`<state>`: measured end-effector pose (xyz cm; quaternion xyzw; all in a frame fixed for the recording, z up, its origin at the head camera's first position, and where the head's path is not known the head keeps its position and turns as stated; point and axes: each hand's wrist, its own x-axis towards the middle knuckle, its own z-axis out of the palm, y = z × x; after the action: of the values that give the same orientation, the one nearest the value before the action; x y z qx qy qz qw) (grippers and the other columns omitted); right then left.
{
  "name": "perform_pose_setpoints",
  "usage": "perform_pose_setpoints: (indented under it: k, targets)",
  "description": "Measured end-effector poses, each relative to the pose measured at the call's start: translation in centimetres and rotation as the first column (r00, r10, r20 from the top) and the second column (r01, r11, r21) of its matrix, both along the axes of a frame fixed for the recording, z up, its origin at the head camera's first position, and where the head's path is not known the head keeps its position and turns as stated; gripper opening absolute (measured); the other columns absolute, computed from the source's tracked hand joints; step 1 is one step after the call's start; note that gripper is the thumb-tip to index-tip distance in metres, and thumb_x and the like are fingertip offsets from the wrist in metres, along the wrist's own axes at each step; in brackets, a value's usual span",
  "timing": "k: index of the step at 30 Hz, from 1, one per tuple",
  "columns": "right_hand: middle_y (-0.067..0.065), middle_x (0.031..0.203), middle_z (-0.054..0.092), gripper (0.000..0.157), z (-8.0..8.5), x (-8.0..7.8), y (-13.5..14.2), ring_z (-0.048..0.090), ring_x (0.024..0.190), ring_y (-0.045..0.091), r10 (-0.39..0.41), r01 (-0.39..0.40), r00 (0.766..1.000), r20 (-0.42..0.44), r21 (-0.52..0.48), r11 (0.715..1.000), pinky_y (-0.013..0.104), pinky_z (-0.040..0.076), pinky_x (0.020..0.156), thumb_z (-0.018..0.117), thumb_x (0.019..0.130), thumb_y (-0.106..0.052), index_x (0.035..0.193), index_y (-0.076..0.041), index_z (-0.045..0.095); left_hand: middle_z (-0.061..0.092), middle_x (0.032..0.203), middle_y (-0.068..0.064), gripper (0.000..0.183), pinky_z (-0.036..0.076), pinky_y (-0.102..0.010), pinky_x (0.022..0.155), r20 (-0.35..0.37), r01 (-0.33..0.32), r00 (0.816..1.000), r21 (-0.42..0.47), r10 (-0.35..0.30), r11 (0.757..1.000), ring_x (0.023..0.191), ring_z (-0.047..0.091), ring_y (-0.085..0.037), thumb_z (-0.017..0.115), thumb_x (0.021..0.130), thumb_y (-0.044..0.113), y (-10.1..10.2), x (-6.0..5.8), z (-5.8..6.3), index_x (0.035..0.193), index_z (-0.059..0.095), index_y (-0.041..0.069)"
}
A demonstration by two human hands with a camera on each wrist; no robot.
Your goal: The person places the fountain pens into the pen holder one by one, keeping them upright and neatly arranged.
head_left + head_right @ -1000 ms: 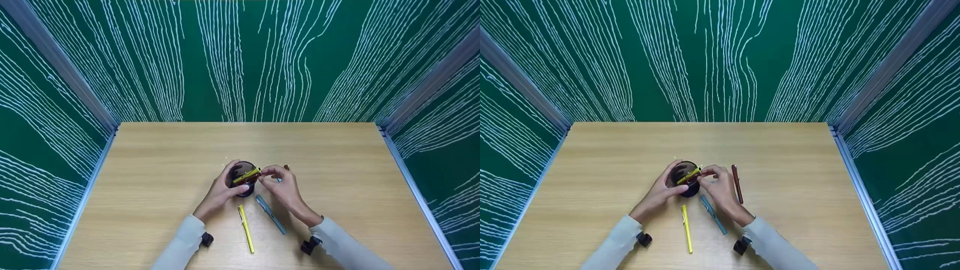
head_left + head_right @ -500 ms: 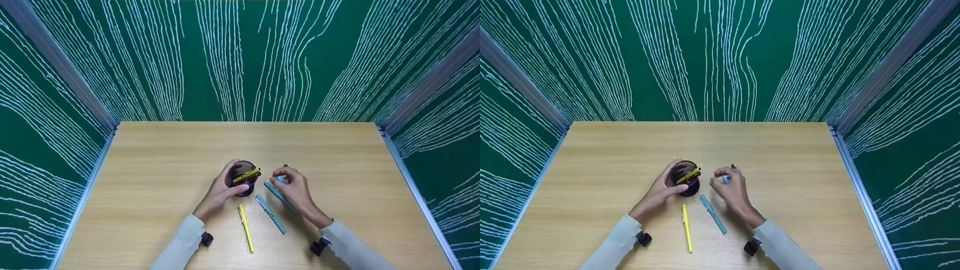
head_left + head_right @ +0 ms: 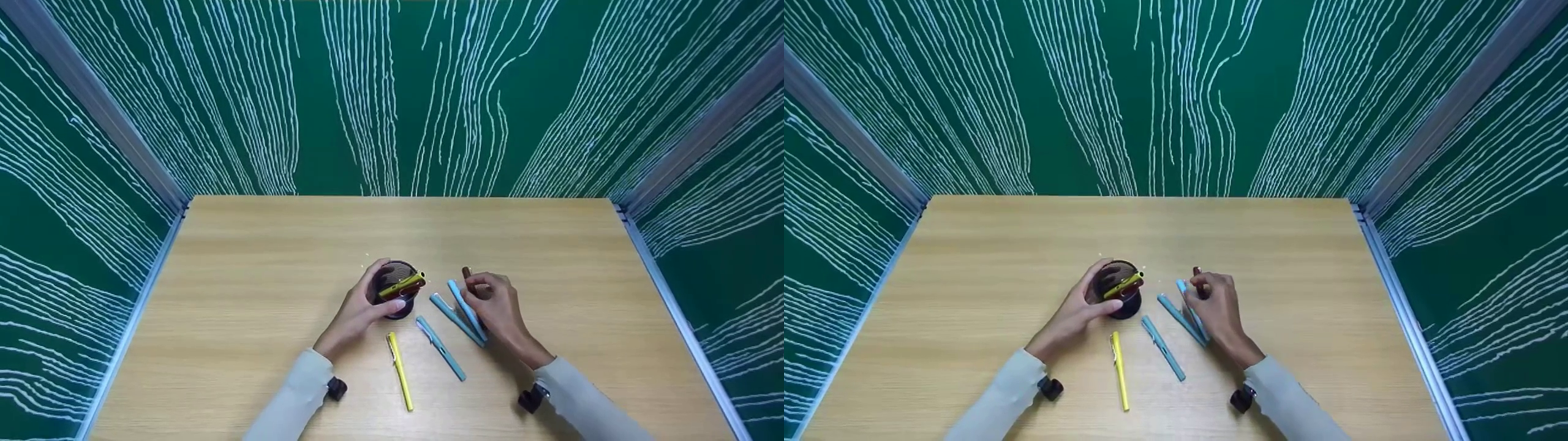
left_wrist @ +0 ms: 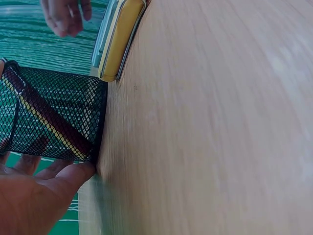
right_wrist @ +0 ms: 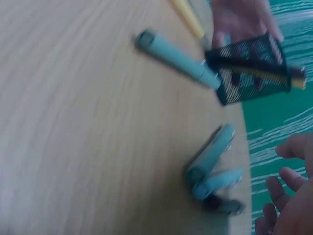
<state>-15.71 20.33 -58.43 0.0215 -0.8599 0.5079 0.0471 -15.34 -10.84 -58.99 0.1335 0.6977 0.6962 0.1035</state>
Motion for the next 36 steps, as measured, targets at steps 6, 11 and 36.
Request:
perform_pose_setpoints:
  k: [6, 11, 36]
  targets:
    - [0.019, 0.120, 0.071, 0.023, -1.3, -0.9, 0.7, 0.058, 0.118, 0.035, -0.018, 0.019, 1.000, -0.015, 0.077, 0.997, 0.051, 0.048, 0.102, 0.083, 0.096, -0.006, 0.117, 0.001, 0.077, 0.053, 0.163, -0.014, 0.092, 0.033, -0.051, 0.130, -0.008, 0.000, 1.000, -0.012, 0.000, 1.000, 0.153, 0.048, -0.034, 0.087, 0.095, 0.018, -0.1, 0.0, 0.1, 0.172, 0.037, 0.019]
    - [0.019, 0.121, 0.072, 0.027, -2.0, -1.4, 1.0, 0.055, 0.116, 0.035, -0.038, 0.044, 0.998, -0.046, 0.130, 0.990, 0.049, 0.044, 0.101, 0.084, 0.094, -0.006, 0.119, 0.002, 0.077, 0.053, 0.163, -0.014, 0.092, 0.033, -0.050, 0.130, -0.011, 0.002, 1.000, 0.001, -0.002, 1.000, 0.153, 0.048, -0.034, 0.087, 0.095, 0.017, 0.0, -0.1, 0.1, 0.172, 0.037, 0.017]
    - [0.020, 0.104, 0.073, 0.028, -3.8, -2.0, 1.3, 0.053, 0.108, 0.035, -0.066, 0.079, 0.995, -0.075, 0.189, 0.979, 0.046, 0.041, 0.092, 0.086, 0.090, -0.005, 0.115, 0.003, 0.077, 0.053, 0.163, -0.015, 0.092, 0.033, -0.054, 0.130, -0.023, -0.005, 1.000, -0.048, 0.004, 0.999, 0.152, 0.048, -0.037, 0.088, 0.095, 0.023, -0.3, -0.1, 0.1, 0.172, 0.037, 0.019]
